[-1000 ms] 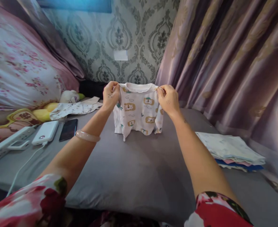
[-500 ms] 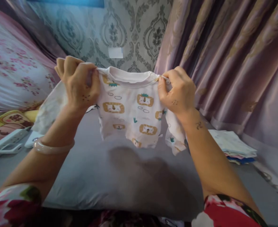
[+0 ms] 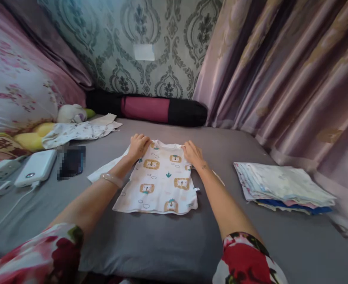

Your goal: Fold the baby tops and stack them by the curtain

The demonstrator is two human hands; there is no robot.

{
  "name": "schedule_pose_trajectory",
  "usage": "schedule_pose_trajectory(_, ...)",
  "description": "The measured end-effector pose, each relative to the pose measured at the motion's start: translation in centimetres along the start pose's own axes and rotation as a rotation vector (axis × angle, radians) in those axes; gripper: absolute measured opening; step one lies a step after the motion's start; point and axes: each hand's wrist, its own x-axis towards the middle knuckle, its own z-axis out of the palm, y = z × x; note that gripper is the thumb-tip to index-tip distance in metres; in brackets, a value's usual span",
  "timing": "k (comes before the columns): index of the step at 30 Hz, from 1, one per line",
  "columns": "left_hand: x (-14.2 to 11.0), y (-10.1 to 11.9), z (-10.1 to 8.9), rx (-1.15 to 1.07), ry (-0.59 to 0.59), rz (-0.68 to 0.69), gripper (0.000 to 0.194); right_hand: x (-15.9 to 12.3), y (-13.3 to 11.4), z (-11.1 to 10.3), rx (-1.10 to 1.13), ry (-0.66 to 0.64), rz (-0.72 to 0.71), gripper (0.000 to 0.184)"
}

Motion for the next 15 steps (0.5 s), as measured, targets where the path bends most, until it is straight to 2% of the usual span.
schedule_pose_trajectory(2,0.1,-0.1,1.0,0.007,-0.014,-0.016,0.034,0.4,0.3,1.7,-0.01,0.003,0.016,0.036)
schedule_pose_trajectory(5,0.8,-0.3,1.9,0.021,-0.044,-0.014,0.035,1.2,0.7,3.1,-0.027,0.013,0.014,0.036)
schedule_pose_trajectory(15,4.3,-2.2,4.0,0.084,-0.084,0.051,0.041,5.3,1.9,4.1,-0.069,-0.032,0.01,0.036)
